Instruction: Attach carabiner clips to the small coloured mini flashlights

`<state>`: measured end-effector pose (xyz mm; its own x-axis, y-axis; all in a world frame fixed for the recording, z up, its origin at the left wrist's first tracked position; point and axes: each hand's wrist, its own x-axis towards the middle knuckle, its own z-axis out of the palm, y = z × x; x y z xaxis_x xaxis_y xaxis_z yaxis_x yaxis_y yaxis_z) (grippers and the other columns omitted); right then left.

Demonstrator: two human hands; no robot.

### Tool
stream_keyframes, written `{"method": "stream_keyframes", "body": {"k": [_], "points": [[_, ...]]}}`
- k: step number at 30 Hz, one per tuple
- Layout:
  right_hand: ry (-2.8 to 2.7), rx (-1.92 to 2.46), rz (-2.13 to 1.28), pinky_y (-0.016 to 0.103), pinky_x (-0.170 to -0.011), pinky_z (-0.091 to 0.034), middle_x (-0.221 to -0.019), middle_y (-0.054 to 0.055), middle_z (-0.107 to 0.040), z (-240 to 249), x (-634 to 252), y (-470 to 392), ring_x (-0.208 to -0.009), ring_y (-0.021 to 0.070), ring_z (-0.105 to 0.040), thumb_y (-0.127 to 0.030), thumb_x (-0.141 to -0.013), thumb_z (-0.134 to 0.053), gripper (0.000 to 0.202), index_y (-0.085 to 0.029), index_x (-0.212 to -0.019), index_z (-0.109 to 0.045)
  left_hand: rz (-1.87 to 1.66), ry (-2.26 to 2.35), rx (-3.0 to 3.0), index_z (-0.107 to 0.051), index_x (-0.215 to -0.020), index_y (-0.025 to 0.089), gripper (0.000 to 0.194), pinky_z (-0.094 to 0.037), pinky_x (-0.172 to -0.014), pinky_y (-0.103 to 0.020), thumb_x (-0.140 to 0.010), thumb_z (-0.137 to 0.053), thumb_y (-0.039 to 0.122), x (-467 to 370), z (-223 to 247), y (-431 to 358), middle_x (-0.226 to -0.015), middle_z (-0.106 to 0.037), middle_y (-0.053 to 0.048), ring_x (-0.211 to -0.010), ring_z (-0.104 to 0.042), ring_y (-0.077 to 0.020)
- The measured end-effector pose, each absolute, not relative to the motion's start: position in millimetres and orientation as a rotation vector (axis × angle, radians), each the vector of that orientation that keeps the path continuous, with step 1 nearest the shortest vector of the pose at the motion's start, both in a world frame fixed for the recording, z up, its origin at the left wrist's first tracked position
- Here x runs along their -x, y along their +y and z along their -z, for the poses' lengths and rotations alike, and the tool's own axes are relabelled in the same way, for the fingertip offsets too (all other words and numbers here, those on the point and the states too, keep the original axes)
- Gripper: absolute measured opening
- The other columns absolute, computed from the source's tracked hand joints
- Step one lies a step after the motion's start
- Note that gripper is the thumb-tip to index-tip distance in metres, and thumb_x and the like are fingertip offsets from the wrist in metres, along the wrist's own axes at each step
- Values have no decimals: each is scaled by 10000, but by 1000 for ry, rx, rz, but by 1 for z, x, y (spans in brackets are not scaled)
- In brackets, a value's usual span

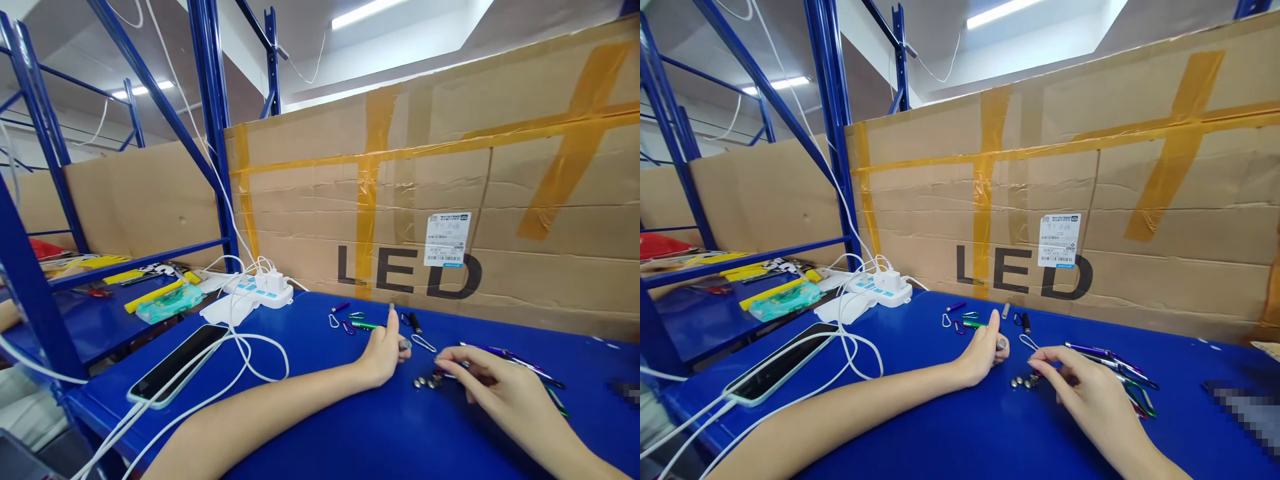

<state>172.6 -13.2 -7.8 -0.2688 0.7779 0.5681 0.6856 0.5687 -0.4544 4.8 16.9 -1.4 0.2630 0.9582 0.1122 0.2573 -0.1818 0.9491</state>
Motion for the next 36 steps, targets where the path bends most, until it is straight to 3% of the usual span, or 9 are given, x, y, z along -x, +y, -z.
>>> {"method": "stream_keyframes", "body": {"k": [4, 7, 11, 13, 18, 36], "points": [[-1919, 1068, 32, 210, -415, -454, -593, -6, -628, -4, -166, -27, -412, 100, -527, -510, -801, -455, 345, -227, -747, -645, -1056, 996, -1794, -290, -462, 182, 603, -311, -493, -215, -840, -138, 626, -4, 5, 12, -452, -326, 38, -443, -345, -83], [-1918, 987, 150, 207, -436, -463, -638, 2, -648, -10, -163, -34, -464, 108, -558, -472, -801, -472, 298, -238, -735, -644, -1004, 981, -2073, -407, -526, 160, 574, -336, -533, -211, -893, -148, 518, -1, 6, 6, -511, -422, 21, -502, -424, -96], [-1964, 890, 266, 236, -586, -504, -722, -3, -679, -8, -165, -33, -616, 148, -632, -420, -788, -508, 216, -260, -751, -649, -889, 1020, -2391, -475, -680, 168, 423, -340, -550, -203, -926, -180, 345, 4, 1, -5, -608, -481, 18, -579, -477, -109], [-1951, 909, 243, 231, -563, -500, -751, 1, -675, -7, -167, -31, -619, 149, -630, -418, -789, -507, 213, -257, -766, -643, -837, 1056, -2478, -492, -752, 177, 369, -342, -551, -209, -926, -194, 308, 6, -2, -9, -629, -494, 17, -586, -486, -115], [-1858, 1035, 152, 219, -418, -435, -742, 20, -654, -5, -168, -31, -488, 121, -555, -474, -781, -479, 282, -238, -741, -628, -769, 1085, -2500, -468, -847, 193, 329, -351, -554, -214, -936, -172, 307, 8, -8, -14, -636, -489, 20, -587, -499, -124], [-1940, 974, 66, 225, -470, -471, -804, 46, -644, -11, -165, -30, -579, 141, -588, -447, -796, -485, 269, -228, -780, -641, -749, 1066, -2606, -409, -954, 205, 259, -381, -573, -224, -944, -169, 301, 7, -6, -13, -726, -574, 10, -682, -588, -155]]}}
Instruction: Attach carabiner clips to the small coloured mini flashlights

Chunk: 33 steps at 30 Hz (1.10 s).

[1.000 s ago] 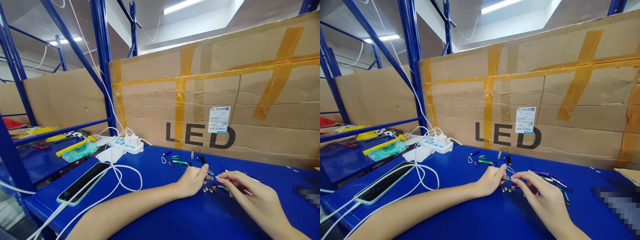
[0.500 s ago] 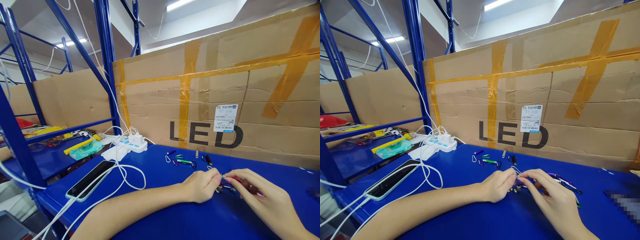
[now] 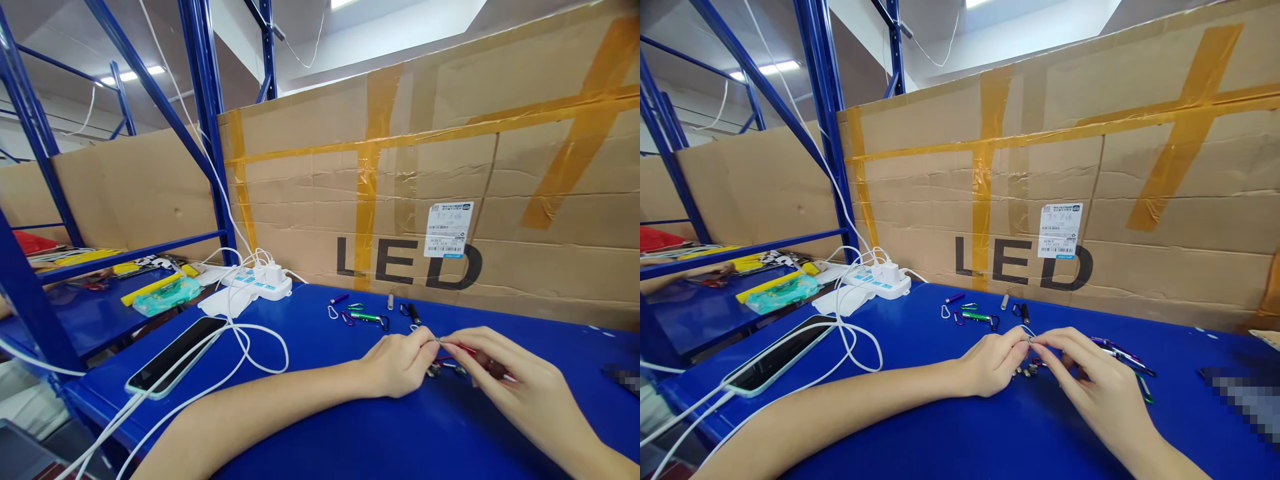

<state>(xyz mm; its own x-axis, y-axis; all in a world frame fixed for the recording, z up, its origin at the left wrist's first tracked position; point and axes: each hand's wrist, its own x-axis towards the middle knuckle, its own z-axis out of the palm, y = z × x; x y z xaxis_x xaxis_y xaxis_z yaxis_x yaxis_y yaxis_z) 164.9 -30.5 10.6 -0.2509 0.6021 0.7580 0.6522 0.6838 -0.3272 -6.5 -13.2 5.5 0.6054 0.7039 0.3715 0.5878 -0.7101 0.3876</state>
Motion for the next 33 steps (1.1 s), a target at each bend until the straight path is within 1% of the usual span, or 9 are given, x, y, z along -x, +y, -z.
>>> {"method": "stream_keyframes", "body": {"k": [3, 6, 9, 13, 18, 24, 28, 33], "points": [[-1951, 937, 89, 209, -426, -453, -806, 58, -638, -12, -164, -31, -581, 133, -586, -425, -805, -488, 272, -217, -755, -655, -779, 1052, -2630, -411, -939, 204, 237, -372, -563, -215, -941, -191, 292, 6, -5, -13, -718, -578, 12, -669, -591, -151], [-1983, 891, 134, 197, -366, -410, -795, 54, -638, -16, -163, -33, -507, 101, -553, -420, -805, -498, 283, -219, -727, -681, -798, 1039, -2644, -414, -946, 203, 221, -369, -556, -210, -938, -207, 280, 6, -4, -12, -730, -589, 11, -664, -596, -149], [-2004, 884, 159, 199, -346, -390, -802, 52, -635, -19, -163, -33, -450, 78, -513, -418, -806, -504, 281, -223, -736, -695, -805, 1036, -2653, -419, -959, 203, 217, -376, -557, -213, -937, -214, 273, 5, -4, -11, -749, -601, 7, -664, -602, -154], [-2041, 846, 135, 189, -359, -400, -810, 63, -621, -21, -166, -32, -501, 88, -535, -388, -815, -509, 267, -215, -734, -694, -827, 1022, -2670, -428, -974, 200, 209, -398, -593, -217, -936, -229, 253, 5, -4, -11, -794, -615, -1, -706, -610, -158], [-2081, 827, 157, 183, -373, -402, -808, 68, -615, -21, -170, -30, -499, 82, -528, -373, -816, -518, 265, -207, -701, -690, -855, 960, -2643, -426, -987, 193, 194, -418, -675, -212, -937, -246, 247, 5, -5, -11, -909, -608, -23, -801, -599, -145], [-2084, 763, 234, 169, -380, -409, -799, 57, -620, -21, -171, -27, -457, 60, -501, -360, -832, -504, 264, -199, -712, -674, -854, 920, -2617, -419, -1001, 190, 196, -416, -643, -219, -935, -247, 258, 5, -2, -8, -861, -602, -21, -757, -593, -149], [-2098, 777, 278, 167, -399, -417, -810, 58, -612, -20, -172, -28, -490, 67, -528, -343, -840, -500, 246, -195, -727, -660, -878, 895, -2609, -425, -1000, 197, 203, -413, -634, -217, -933, -244, 258, 5, 1, -7, -842, -598, -14, -734, -586, -143], [-2126, 756, 310, 158, -455, -447, -844, 59, -615, -20, -173, -29, -549, 72, -564, -323, -859, -475, 246, -194, -753, -655, -917, 862, -2572, -432, -999, 193, 203, -423, -683, -226, -931, -256, 266, 5, 1, -6, -905, -595, -30, -791, -581, -147]]}}
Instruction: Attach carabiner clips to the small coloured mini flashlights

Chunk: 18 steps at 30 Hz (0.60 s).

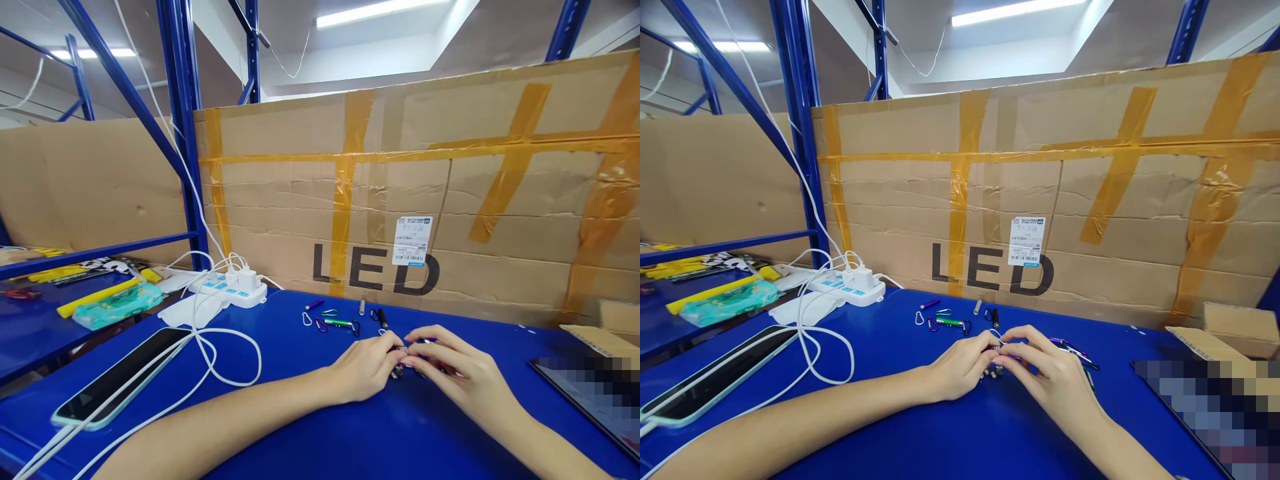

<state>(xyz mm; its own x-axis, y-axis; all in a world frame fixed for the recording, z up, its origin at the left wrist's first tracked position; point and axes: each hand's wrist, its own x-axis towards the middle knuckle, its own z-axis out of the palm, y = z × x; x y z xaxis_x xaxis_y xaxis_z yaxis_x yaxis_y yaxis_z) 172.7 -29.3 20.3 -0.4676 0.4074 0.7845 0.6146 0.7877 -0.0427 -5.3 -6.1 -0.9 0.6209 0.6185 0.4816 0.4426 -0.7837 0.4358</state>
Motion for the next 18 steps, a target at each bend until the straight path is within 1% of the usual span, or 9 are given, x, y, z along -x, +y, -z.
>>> {"method": "stream_keyframes", "body": {"k": [5, 9, 12, 18], "points": [[-2107, 725, 462, 157, -463, -448, -813, 38, -632, -21, -173, -29, -518, 65, -567, -305, -869, -462, 248, -208, -770, -668, -916, 870, -2536, -435, -1010, 196, 206, -423, -697, -231, -933, -258, 269, 5, -2, -8, -902, -590, -24, -794, -576, -147], [-2122, 770, 337, 158, -471, -458, -842, 47, -622, -21, -172, -29, -534, 70, -579, -317, -861, -473, 246, -205, -755, -665, -922, 856, -2527, -437, -977, 191, 194, -415, -658, -219, -930, -261, 256, 5, -2, -8, -861, -589, -20, -760, -571, -144], [-2135, 799, 267, 165, -490, -474, -865, 61, -620, -20, -170, -29, -579, 88, -599, -324, -866, -455, 257, -202, -778, -663, -925, 845, -2535, -429, -969, 191, 188, -409, -662, -227, -929, -258, 258, 5, 0, -7, -884, -586, -27, -770, -569, -149], [-2145, 815, 212, 162, -441, -447, -852, 59, -615, -20, -169, -28, -570, 89, -591, -327, -865, -454, 261, -201, -747, -650, -879, 858, -2550, -425, -955, 198, 189, -392, -624, -221, -930, -248, 259, 5, 1, -7, -842, -580, -13, -728, -560, -142]]}}
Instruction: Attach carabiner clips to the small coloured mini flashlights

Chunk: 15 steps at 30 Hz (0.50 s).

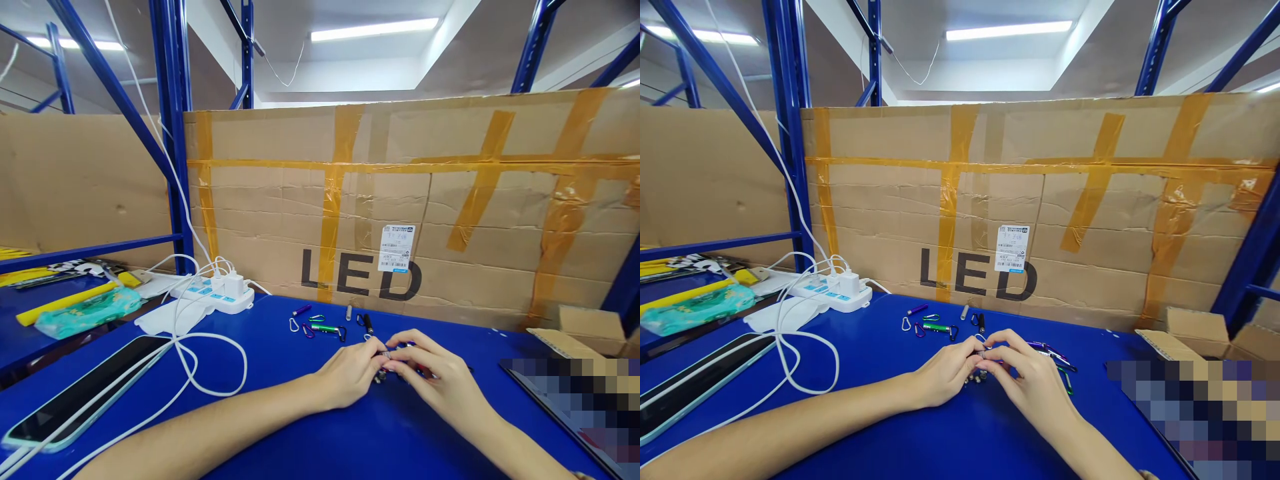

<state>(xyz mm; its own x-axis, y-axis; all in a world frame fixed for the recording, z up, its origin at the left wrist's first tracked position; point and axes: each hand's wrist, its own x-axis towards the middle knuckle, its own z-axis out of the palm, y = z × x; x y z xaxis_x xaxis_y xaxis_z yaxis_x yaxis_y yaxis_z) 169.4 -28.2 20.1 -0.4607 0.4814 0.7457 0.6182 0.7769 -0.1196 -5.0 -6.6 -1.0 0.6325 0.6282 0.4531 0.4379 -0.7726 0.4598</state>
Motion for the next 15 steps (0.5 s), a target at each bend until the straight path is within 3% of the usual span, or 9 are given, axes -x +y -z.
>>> {"method": "stream_keyframes", "body": {"k": [8, 12, 15], "points": [[-2125, 903, 294, 152, -439, -429, -877, 24, -620, -18, -170, -28, -497, 52, -543, -371, -857, -464, 241, -226, -785, -642, -885, 921, -2511, -424, -961, 207, 185, -384, -615, -225, -929, -250, 260, 4, -1, -6, -776, -561, 6, -693, -551, -141], [-2030, 988, 302, 153, -439, -428, -895, 28, -611, -15, -170, -25, -478, 47, -518, -394, -845, -478, 243, -221, -950, -612, -1073, 1055, -2366, -406, -957, 209, 180, -385, -608, -238, -929, -243, 280, 2, 2, -1, -724, -535, 13, -660, -538, -149], [-2092, 1011, 310, 156, -447, -416, -842, 17, -606, -14, -171, -25, -470, 47, -505, -374, -854, -463, 234, -223, -942, -618, -1227, 1151, -2233, -375, -944, 207, 138, -390, -621, -253, -925, -257, 277, 1, 7, 4, -727, -518, 12, -663, -528, -151]]}}
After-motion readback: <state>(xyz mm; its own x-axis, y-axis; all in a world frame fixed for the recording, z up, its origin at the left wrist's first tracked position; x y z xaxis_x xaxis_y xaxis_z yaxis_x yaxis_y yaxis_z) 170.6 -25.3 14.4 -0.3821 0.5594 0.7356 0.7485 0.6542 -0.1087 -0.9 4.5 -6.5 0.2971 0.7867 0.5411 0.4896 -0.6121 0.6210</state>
